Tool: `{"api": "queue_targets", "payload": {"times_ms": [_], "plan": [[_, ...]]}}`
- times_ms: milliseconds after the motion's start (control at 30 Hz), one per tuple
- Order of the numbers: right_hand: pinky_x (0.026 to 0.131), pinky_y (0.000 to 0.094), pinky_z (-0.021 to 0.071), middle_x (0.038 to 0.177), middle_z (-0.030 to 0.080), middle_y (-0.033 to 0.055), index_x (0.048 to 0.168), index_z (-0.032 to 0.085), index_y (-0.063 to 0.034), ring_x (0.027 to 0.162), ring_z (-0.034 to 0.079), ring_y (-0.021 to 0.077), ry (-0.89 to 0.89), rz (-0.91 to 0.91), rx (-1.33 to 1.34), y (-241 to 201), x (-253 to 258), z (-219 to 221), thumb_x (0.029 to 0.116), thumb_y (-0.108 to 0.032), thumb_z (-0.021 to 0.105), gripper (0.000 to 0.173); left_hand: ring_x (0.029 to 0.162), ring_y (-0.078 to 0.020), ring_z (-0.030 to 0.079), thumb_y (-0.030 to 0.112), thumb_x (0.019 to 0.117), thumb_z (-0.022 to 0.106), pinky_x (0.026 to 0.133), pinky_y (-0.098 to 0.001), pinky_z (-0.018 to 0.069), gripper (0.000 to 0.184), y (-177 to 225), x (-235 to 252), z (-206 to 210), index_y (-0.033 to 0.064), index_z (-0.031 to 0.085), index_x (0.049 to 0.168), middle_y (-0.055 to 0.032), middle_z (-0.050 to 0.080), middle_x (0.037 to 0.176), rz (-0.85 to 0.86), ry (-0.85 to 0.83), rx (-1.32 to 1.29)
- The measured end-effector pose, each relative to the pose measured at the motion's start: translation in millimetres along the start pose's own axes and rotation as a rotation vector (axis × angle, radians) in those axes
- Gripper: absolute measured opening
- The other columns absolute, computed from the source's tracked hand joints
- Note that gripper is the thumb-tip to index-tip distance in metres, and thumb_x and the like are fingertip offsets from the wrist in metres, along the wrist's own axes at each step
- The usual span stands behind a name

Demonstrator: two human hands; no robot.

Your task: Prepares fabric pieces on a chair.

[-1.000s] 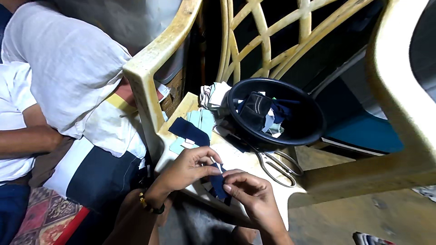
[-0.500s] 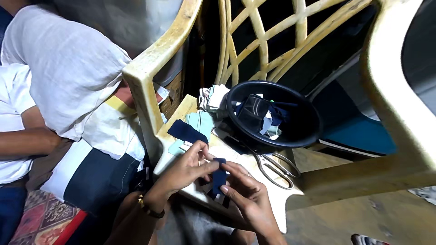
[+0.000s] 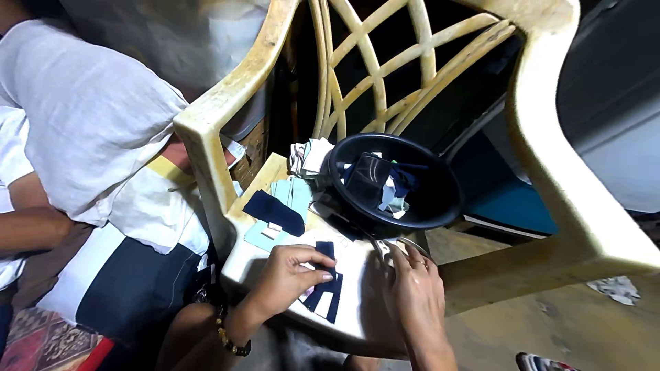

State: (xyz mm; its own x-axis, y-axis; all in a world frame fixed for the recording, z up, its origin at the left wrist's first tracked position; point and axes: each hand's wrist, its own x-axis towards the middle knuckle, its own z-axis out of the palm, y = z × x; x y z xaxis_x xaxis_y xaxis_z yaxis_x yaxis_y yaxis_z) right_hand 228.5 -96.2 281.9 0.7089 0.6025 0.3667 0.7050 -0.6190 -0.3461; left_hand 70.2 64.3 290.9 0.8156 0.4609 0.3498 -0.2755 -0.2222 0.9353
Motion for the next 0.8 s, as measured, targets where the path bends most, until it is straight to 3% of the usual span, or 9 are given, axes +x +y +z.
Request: {"api": "queue_targets", "payload": {"times_ms": [67, 133, 300, 533, 633, 700, 800], "plan": [[0.107, 0.0705, 0.0362, 0.137, 0.055, 0.0385, 0.129, 0.065, 0.0084, 0.131, 0.048, 0.0595, -0.126, 0.113, -0.151, 4, 4, 2, 0.091, 0.009, 0.059, 0.038, 0.09, -0.0036, 0.07, -0.005, 0.0834, 0.075, 0.077, -0.0171, 0.0594, 0.017, -3, 0, 0, -0.0053, 0.076, 0.1, -0.008, 0.073, 0.098, 0.041, 0.008, 0.023], [0.109, 0.0692, 0.035, 0.136, 0.056, 0.038, 0.13, 0.063, 0.0088, 0.131, 0.049, 0.058, -0.189, 0.151, -0.19, 6, 6, 2, 0.0917, 0.009, 0.059, 0.039, 0.09, -0.0041, 0.071, -0.005, 0.0826, 0.075, 0.077, -0.0175, 0.0601, 0.018, -3, 1, 0, -0.0056, 0.076, 0.101, -0.0081, 0.073, 0.098, 0.052, 0.018, 0.027], [0.098, 0.0638, 0.0457, 0.127, 0.059, 0.0367, 0.132, 0.06, 0.009, 0.121, 0.055, 0.0551, -0.195, 0.217, -0.165, 5, 12, 0, 0.0887, 0.01, 0.064, 0.043, 0.09, -0.0029, 0.07, -0.005, 0.0838, 0.074, 0.078, -0.0166, 0.0595, 0.018, -6, 2, -2, -0.0049, 0.076, 0.102, -0.0071, 0.073, 0.098, 0.067, 0.053, 0.036], [0.09, 0.0589, 0.0508, 0.116, 0.061, 0.0378, 0.109, 0.067, 0.0139, 0.114, 0.06, 0.0528, -0.207, 0.237, -0.168, -3, 13, -7, 0.0874, -0.004, 0.074, 0.03, 0.088, -0.0031, 0.07, -0.008, 0.0821, 0.073, 0.079, -0.0188, 0.0598, 0.019, -7, 4, -7, -0.005, 0.076, 0.101, -0.0047, 0.074, 0.097, 0.062, 0.207, -0.017], [0.078, 0.0632, 0.0525, 0.111, 0.064, 0.0356, 0.109, 0.066, 0.0126, 0.1, 0.066, 0.0523, -0.224, 0.233, -0.154, -17, 3, -24, 0.0871, -0.005, 0.073, 0.029, 0.081, -0.0035, 0.069, -0.012, 0.0791, 0.073, 0.076, -0.0199, 0.0591, 0.024, -7, 7, -11, -0.0056, 0.074, 0.103, -0.0049, 0.075, 0.099, 0.024, 0.329, -0.124], [0.069, 0.0688, 0.0493, 0.099, 0.065, 0.0356, 0.103, 0.066, 0.0129, 0.088, 0.067, 0.0551, -0.137, 0.146, -0.066, -20, -7, -33, 0.0866, -0.014, 0.076, 0.033, 0.076, -0.0046, 0.067, -0.013, 0.0799, 0.071, 0.073, -0.0216, 0.0589, 0.025, -6, 10, -14, -0.006, 0.074, 0.103, -0.0051, 0.075, 0.097, -0.004, 0.425, -0.212], [0.061, 0.063, 0.047, 0.083, 0.064, 0.0271, 0.097, 0.066, 0.0107, 0.071, 0.064, 0.0448, -0.109, -0.027, 0.154, -22, -16, -49, 0.083, -0.022, 0.076, 0.037, 0.081, -0.0092, 0.071, -0.015, 0.0842, 0.067, 0.076, -0.0251, 0.0605, 0.021, 1, 14, -16, -0.0063, 0.071, 0.103, -0.0059, 0.075, 0.095, -0.091, 0.571, -0.347]]}}
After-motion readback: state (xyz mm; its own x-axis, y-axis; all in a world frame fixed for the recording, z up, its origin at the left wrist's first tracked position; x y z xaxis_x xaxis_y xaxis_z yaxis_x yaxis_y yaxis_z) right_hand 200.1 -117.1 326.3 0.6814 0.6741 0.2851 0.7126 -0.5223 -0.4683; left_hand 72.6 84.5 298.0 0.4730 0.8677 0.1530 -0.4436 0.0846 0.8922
